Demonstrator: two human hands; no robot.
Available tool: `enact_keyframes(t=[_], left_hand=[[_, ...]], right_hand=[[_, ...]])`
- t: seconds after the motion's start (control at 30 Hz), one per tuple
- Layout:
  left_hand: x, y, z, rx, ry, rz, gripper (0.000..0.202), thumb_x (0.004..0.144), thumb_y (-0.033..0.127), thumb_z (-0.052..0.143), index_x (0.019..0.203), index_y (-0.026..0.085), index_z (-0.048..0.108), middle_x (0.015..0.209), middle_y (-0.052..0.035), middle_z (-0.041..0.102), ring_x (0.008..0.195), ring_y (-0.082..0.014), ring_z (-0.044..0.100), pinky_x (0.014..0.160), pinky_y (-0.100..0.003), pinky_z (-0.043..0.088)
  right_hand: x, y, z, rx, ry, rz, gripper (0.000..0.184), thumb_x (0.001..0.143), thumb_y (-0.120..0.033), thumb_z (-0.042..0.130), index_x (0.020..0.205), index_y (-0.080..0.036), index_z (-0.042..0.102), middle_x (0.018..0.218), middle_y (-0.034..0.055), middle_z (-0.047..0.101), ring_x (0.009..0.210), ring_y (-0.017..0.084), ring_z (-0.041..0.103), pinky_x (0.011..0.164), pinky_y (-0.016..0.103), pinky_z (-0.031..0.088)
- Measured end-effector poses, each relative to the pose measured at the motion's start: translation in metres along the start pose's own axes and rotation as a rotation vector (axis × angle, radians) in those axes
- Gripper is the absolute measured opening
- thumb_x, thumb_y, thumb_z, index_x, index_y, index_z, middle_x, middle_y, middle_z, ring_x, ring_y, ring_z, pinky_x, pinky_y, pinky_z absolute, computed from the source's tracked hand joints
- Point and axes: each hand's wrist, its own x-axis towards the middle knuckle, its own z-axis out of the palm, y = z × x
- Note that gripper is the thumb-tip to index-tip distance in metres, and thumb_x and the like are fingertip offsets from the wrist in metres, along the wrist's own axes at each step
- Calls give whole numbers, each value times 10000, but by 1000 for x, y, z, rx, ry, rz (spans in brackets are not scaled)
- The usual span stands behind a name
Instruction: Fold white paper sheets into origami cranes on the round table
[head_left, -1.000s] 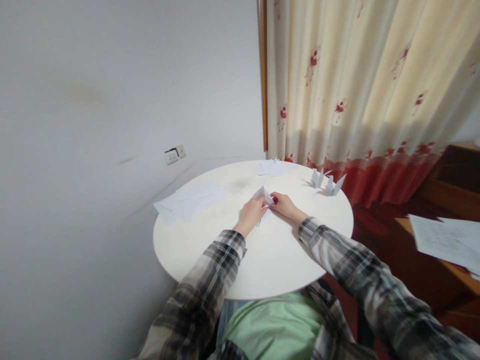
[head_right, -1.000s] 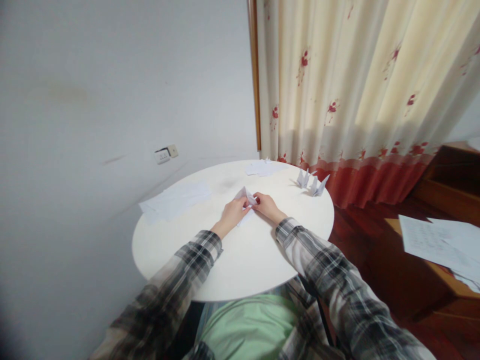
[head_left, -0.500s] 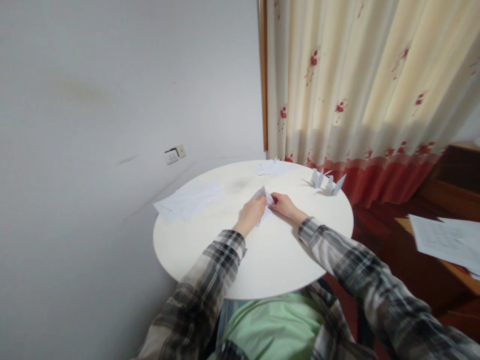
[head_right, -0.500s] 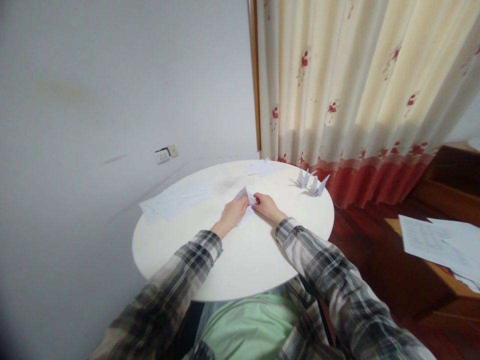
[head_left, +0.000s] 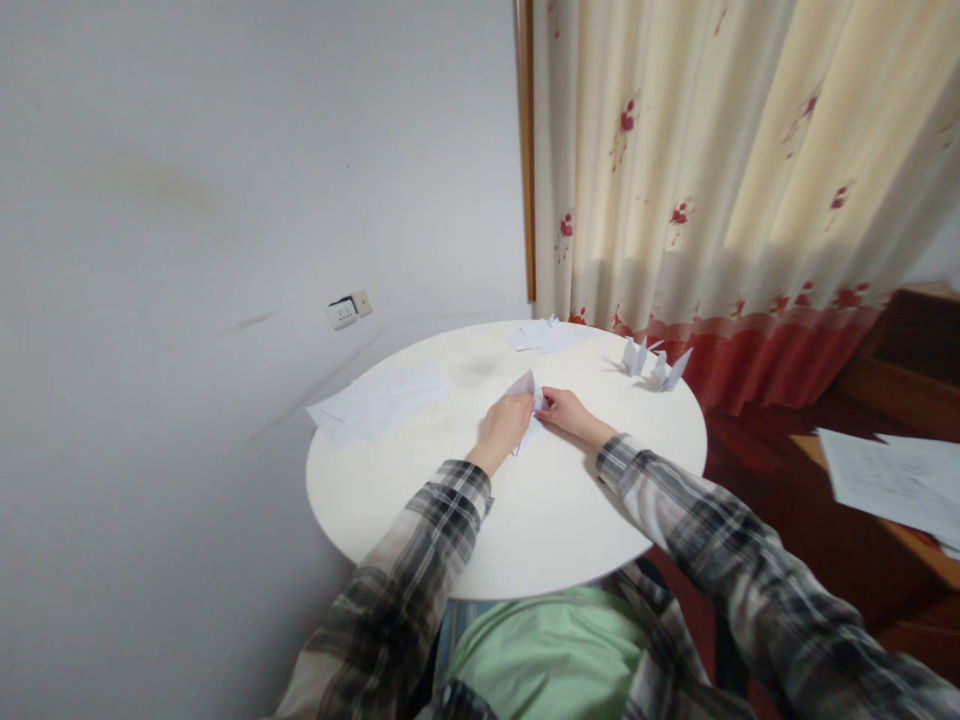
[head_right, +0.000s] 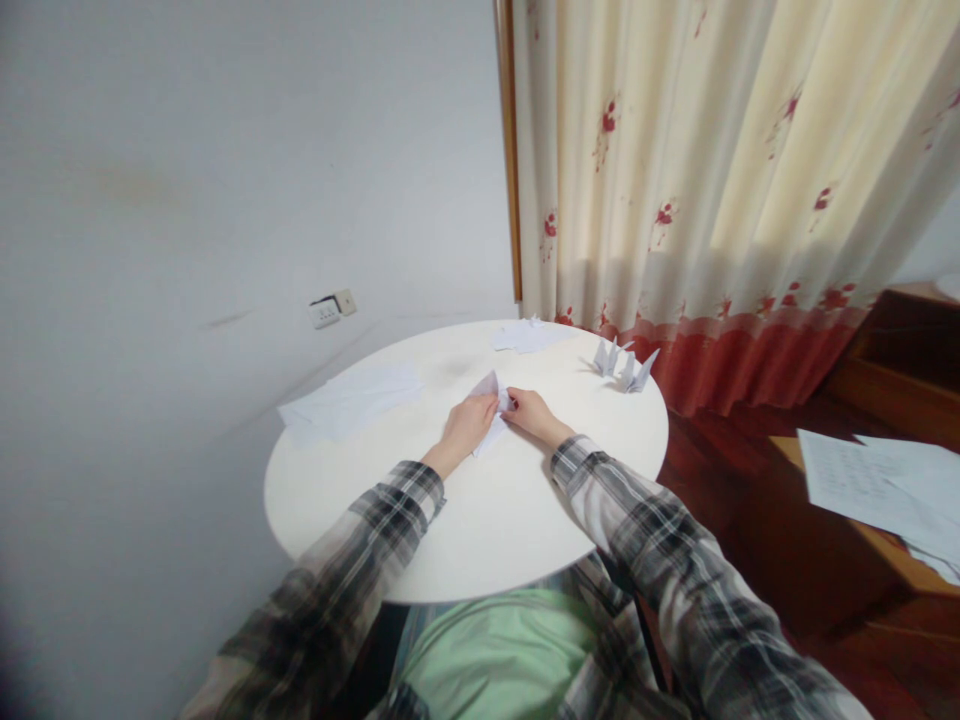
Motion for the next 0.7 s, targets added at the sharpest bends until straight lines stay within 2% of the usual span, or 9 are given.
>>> enact_keyframes(t=[0.13,0.3,0.4,0.7], left_hand=[[0,0,3,-4,29,38,362,909,268,251,977,150,585,1018,-97,622,992,-178,544,876,-266,389],[1,-3,7,-4,1,-12,365,916,290,227,1007,179,562,993,-81,631,911,-171,579,821,-268,418],[1,-4,8,-11,-7,-22,357,917,294,227,1026,190,552,1002,-75,629,924,-167,576,827,-263,415],[2,-3,9,-39,27,90,342,908,238,241,1007,154,558,1024,-96,596,1014,-185,514,914,-281,375]], right_hand=[[-1,-3,-1,-2,-12,-9,95,657,-189,593,732,-138,567,630,-28,536,569,84,390,558,196,293],[-1,-3,-1,9,-14,-16,122,652,-191,601,764,-145,580,642,-28,553,583,88,406,566,193,306],[-1,-2,0,22,-15,-20,120,656,-200,600,762,-146,582,640,-29,553,578,88,408,563,194,309],[0,-1,2,47,-7,-26,109,673,-218,573,754,-146,586,629,-31,555,566,83,399,555,189,316]])
